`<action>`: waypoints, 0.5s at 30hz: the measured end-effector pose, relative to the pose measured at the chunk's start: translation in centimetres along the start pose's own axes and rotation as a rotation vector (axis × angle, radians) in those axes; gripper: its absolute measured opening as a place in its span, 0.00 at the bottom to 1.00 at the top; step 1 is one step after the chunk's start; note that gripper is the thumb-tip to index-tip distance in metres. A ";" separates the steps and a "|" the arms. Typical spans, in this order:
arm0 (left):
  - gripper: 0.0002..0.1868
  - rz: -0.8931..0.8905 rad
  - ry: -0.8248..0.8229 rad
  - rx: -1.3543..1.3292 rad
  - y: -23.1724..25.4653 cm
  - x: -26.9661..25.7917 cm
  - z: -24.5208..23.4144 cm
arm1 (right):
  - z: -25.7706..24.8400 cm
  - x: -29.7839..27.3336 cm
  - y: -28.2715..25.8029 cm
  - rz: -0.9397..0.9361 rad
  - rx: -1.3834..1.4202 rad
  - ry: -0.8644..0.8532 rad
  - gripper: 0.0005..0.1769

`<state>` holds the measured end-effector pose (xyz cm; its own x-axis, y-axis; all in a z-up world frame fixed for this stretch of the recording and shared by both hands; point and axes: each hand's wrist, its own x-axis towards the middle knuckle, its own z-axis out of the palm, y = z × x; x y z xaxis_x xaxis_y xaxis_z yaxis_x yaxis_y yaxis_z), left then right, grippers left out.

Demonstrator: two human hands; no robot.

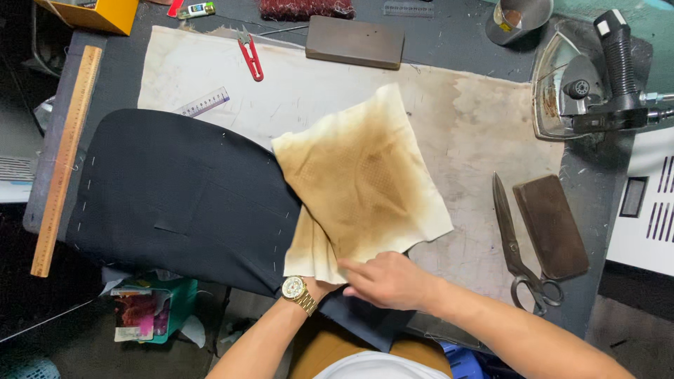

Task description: The person presses an iron onto fabric pieces and uses wooden blocks to flatten the seams.

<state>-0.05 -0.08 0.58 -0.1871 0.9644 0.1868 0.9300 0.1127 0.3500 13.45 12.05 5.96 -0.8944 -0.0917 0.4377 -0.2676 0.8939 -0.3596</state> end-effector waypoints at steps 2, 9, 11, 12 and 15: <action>0.27 -0.002 0.003 -0.018 0.2 0.0 -0.2 | -0.2 -2.3 1.9 0.030 0.084 0.152 0.11; 0.26 -0.001 0.040 -0.055 0.3 1.1 -1.2 | 0.1 -11.3 5.7 1.138 -0.182 -0.019 0.18; 0.26 0.011 0.059 -0.061 -0.1 2.1 -1.4 | -0.7 -12.6 5.2 1.181 -0.098 -0.060 0.15; 0.26 0.018 0.069 -0.065 -0.4 2.5 -1.3 | -1.6 -12.8 4.7 1.238 -0.090 -0.149 0.18; 0.26 0.001 0.094 -0.074 -1.9 2.7 -0.6 | -4.9 -14.7 7.1 1.065 -0.334 -0.136 0.21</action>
<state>-2.49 2.15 1.01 -0.2180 0.9375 0.2714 0.9051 0.0902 0.4156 26.47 21.88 1.03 -0.6469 0.7601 -0.0614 0.7475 0.6160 -0.2488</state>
